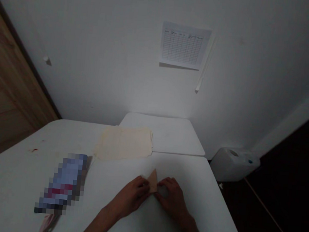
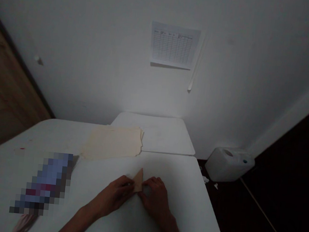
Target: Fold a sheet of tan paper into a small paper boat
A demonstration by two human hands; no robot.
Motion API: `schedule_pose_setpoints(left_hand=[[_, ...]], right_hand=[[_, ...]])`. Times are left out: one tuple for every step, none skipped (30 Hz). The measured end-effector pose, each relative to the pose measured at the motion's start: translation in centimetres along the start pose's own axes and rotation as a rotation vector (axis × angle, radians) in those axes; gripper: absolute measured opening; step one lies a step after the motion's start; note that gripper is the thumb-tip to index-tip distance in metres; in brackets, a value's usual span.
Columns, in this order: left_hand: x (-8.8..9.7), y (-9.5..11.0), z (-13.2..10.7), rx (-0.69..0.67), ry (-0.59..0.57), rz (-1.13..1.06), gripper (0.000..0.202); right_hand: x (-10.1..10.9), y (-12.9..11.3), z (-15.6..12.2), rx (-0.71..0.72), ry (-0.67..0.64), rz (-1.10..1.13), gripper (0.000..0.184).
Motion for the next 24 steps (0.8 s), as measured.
schedule_pose_setpoints(left_hand=[[-0.4, 0.0, 0.0, -0.012, -0.027, 0.071, 0.016], [-0.9, 0.0, 0.0, -0.024, -0.047, 0.144, 0.015], [-1.4, 0.0, 0.0, -0.034, -0.059, 0.211, 0.014], [-1.9, 0.0, 0.0, -0.040, -0.059, 0.264, 0.014], [-2.2, 0.0, 0.0, -0.046, -0.050, 0.294, 0.015], [-2.5, 0.0, 0.0, -0.044, -0.042, 0.308, 0.017], [-2.7, -0.1, 0.1, -0.038, -0.039, 0.311, 0.018], [-2.9, -0.1, 0.1, -0.030, -0.043, 0.306, 0.020], [-2.9, -0.2, 0.1, -0.018, -0.050, 0.301, 0.021], [-2.9, -0.3, 0.2, -0.008, -0.057, 0.301, 0.022], [-2.9, -0.3, 0.2, 0.000, -0.061, 0.305, 0.022], [-2.9, -0.4, 0.3, 0.005, -0.063, 0.311, 0.023], [-2.8, -0.4, 0.3, 0.011, -0.063, 0.317, 0.025], [-2.8, -0.4, 0.4, 0.016, -0.063, 0.322, 0.028], [-2.8, -0.4, 0.5, 0.018, -0.063, 0.326, 0.030], [-2.9, -0.4, 0.6, 0.016, -0.061, 0.331, 0.032], [-2.9, -0.3, 0.7, 0.009, -0.058, 0.340, 0.031], [-2.9, -0.3, 0.8, -0.002, -0.055, 0.352, 0.029], [-3.0, -0.2, 0.9, -0.023, -0.056, 0.366, 0.024], [-3.1, -0.1, 1.0, -0.046, -0.062, 0.377, 0.021], [-3.1, -0.1, 1.1, -0.068, -0.072, 0.384, 0.018], [-3.2, -0.1, 1.1, -0.083, -0.080, 0.389, 0.018], [-3.3, -0.2, 1.2, -0.093, -0.085, 0.393, 0.018], [-3.3, -0.3, 1.2, -0.099, -0.084, 0.394, 0.019]], right_hand=[[0.0, 0.0, -0.1, -0.011, 0.013, 0.001, 0.014], [0.0, 0.0, -0.1, -0.013, 0.025, 0.008, 0.013], [0.1, 0.0, -0.2, -0.009, 0.036, 0.020, 0.012], [0.1, 0.0, -0.3, 0.000, 0.045, 0.034, 0.010], [0.0, 0.1, -0.3, 0.010, 0.049, 0.048, 0.009], [0.0, 0.1, -0.4, 0.021, 0.048, 0.058, 0.008], [0.0, 0.1, -0.4, 0.029, 0.047, 0.063, 0.008], [-0.1, 0.2, -0.4, 0.031, 0.045, 0.063, 0.009], [-0.1, 0.3, -0.5, 0.029, 0.046, 0.058, 0.010], [-0.2, 0.4, -0.5, 0.026, 0.049, 0.052, 0.010], [-0.2, 0.4, -0.5, 0.024, 0.053, 0.046, 0.010], [-0.2, 0.4, -0.5, 0.024, 0.057, 0.038, 0.010], [-0.3, 0.4, -0.5, 0.027, 0.060, 0.030, 0.010], [-0.3, 0.4, -0.5, 0.032, 0.059, 0.020, 0.011], [-0.4, 0.4, -0.5, 0.038, 0.059, 0.008, 0.011], [-0.4, 0.4, -0.5, 0.044, 0.059, -0.006, 0.010], [-0.4, 0.4, -0.5, 0.050, 0.059, -0.023, 0.011], [-0.5, 0.4, -0.5, 0.059, 0.058, -0.043, 0.011], [-0.5, 0.4, -0.5, 0.075, 0.056, -0.065, 0.011], [-0.5, 0.4, -0.6, 0.098, 0.053, -0.091, 0.012], [-0.6, 0.3, -0.7, 0.127, 0.050, -0.118, 0.013], [-0.6, 0.3, -0.8, 0.158, 0.046, -0.144, 0.014], [-0.5, 0.3, -0.9, 0.188, 0.043, -0.168, 0.014], [-0.5, 0.3, -1.0, 0.217, 0.043, -0.188, 0.015]])
Point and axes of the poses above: each hand's wrist, its own z-axis towards the middle knuckle, its own x-axis out of the back of the hand, y = z × x, the point moved 4 cm from there along z, towards the middle knuckle, and after that the axes turned 6 degrees about -y, right-handed, at the moved point
